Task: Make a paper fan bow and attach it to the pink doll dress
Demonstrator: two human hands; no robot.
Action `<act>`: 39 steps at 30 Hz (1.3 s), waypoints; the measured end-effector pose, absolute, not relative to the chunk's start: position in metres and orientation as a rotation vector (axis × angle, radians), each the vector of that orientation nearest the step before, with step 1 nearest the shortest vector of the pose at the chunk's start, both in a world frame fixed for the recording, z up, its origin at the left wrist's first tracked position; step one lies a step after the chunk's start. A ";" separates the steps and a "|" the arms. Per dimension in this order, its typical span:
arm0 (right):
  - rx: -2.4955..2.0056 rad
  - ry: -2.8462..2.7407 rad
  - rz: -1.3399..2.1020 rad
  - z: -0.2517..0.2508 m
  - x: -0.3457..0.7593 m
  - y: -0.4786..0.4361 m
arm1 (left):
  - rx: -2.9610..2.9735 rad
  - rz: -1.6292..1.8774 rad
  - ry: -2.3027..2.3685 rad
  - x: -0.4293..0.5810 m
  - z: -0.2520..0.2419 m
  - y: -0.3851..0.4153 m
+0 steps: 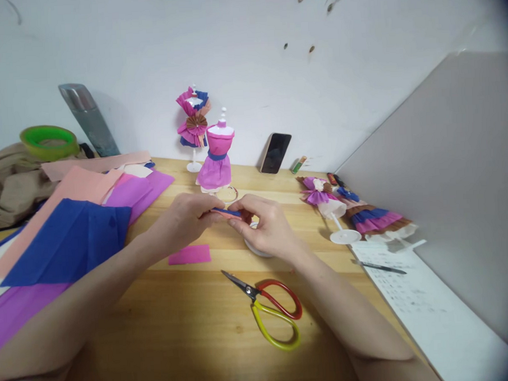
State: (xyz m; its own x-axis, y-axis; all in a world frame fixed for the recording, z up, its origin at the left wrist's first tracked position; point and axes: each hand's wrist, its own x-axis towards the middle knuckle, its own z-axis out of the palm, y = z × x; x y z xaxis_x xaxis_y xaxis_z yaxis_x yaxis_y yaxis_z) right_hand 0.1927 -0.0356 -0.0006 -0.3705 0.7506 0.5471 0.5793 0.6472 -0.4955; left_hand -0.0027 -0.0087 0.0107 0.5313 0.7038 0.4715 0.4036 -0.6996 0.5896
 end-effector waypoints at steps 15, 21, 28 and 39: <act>-0.960 -2.162 0.200 -0.006 0.191 -0.034 | 2.555 0.644 1.053 0.002 0.016 -0.014; -0.958 -2.238 0.241 -0.007 0.193 -0.034 | 2.786 0.464 1.150 0.000 0.012 -0.010; -0.913 -2.220 0.257 -0.006 0.195 -0.032 | 2.738 0.464 0.999 -0.004 0.016 -0.007; -0.936 -2.208 0.302 -0.005 0.201 -0.029 | 2.590 0.728 0.975 -0.002 0.008 -0.005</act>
